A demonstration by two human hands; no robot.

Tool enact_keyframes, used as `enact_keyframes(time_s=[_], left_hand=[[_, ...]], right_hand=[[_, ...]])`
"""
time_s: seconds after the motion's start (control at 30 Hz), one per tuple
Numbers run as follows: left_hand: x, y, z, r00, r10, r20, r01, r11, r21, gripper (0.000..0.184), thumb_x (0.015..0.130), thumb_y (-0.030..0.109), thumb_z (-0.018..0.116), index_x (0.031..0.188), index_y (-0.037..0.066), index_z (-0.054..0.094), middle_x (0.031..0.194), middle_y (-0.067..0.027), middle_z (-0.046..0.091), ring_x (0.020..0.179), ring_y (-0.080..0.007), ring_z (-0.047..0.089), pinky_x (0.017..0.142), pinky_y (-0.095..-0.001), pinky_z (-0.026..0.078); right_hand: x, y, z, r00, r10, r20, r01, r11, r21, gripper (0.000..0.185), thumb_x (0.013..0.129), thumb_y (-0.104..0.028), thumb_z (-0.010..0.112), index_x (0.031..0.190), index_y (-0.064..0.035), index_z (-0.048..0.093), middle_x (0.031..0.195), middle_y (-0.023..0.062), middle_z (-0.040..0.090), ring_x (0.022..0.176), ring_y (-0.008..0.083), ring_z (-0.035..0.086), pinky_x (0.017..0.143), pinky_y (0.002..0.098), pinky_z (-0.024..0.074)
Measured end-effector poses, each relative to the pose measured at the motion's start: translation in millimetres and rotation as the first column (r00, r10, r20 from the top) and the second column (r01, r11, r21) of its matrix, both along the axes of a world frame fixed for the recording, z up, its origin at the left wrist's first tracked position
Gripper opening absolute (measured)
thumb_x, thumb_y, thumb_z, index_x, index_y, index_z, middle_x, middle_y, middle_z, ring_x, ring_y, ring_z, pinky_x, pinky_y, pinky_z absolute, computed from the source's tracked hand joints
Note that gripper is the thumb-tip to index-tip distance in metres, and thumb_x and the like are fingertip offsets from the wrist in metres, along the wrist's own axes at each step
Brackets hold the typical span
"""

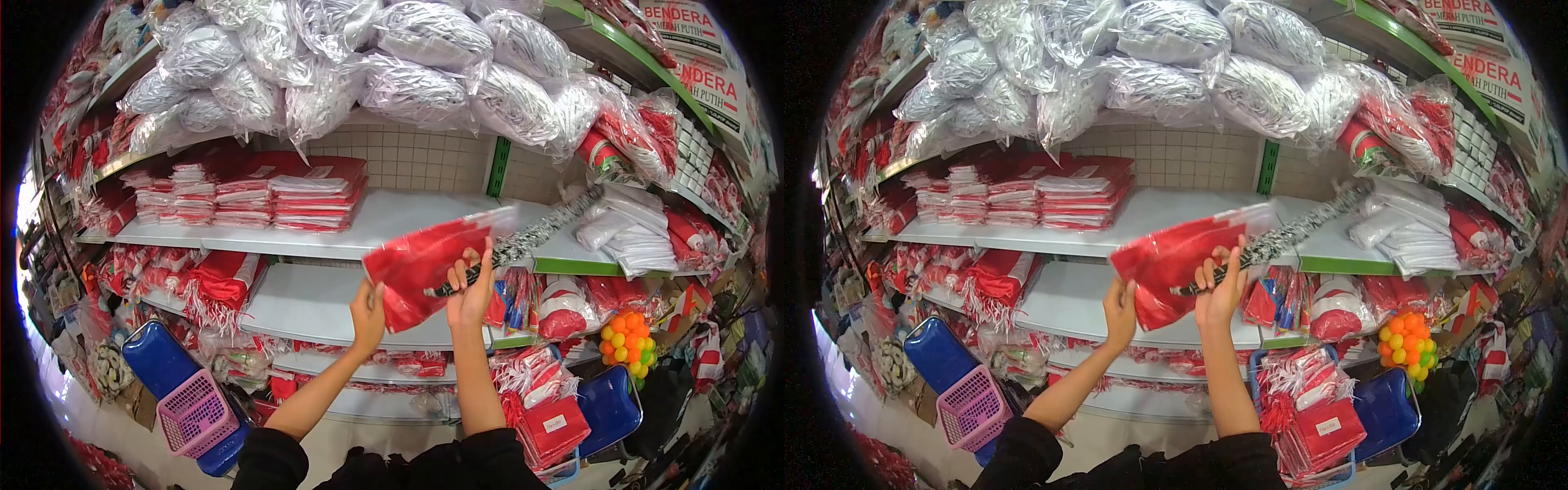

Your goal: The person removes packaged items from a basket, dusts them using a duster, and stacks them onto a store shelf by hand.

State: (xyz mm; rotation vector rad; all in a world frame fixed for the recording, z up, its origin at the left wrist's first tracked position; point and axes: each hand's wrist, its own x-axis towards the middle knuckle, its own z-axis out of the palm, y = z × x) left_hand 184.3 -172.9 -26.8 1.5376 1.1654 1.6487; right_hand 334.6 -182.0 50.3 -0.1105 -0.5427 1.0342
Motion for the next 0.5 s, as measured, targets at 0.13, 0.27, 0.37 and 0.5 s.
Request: enact_keyframes(time_s=[0.13,0.27,0.37,0.5], left_hand=[[-7.6,68.5,-18.7,0.932,-0.058,0.357,0.012,0.991,0.131,0.024,0.094,0.009,0.046,0.111,-0.007,0.053,0.1,-0.0094,0.06,0.092,-0.0121,0.054,0.082,-0.0257,0.042],[-12.0,96.9,-28.7,0.927,0.042,0.373,-0.064,0.997,0.046,0.026,0.094,0.008,0.045,0.115,-0.006,0.051,0.108,-0.0113,0.059,0.096,-0.0136,0.054,0.084,-0.0259,0.041],[-19.1,109.6,-27.8,0.932,0.007,0.362,-0.018,0.999,0.029,0.028,0.094,0.008,0.045,0.118,-0.005,0.05,0.111,-0.0115,0.058,0.099,-0.0142,0.054,0.086,-0.0259,0.042],[-25.0,117.4,-20.4,0.885,-0.129,0.447,0.101,0.991,0.086,0.027,0.094,0.008,0.044,0.118,-0.004,0.049,0.11,-0.0107,0.058,0.098,-0.0146,0.055,0.087,-0.0261,0.042]], right_hand=[[18.4,6.1,-71.4,0.954,0.274,0.12,-0.259,0.958,-0.122,0.033,0.096,-0.043,0.037,0.097,-0.011,0.045,0.065,0.0046,0.046,0.038,0.0088,0.028,0.036,0.0224,0.0252],[-16.2,-57.2,-115.1,0.857,0.289,0.427,-0.073,0.888,-0.454,0.035,0.095,-0.044,0.038,0.091,-0.0101,0.044,0.053,0.0025,0.042,0.035,0.0085,0.032,0.032,0.0229,0.0231],[-3.4,-77.7,-145.2,0.683,0.546,0.486,-0.22,0.788,-0.575,0.029,0.095,-0.037,0.044,0.088,-0.0089,0.044,0.053,-0.0001,0.041,0.036,0.0072,0.034,0.031,0.0222,0.0228],[20.6,-56.9,-192.2,0.739,0.323,0.591,0.115,0.804,-0.583,0.025,0.095,-0.032,0.046,0.083,-0.009,0.044,0.053,-0.0027,0.037,0.037,0.0059,0.033,0.031,0.0224,0.0248]])
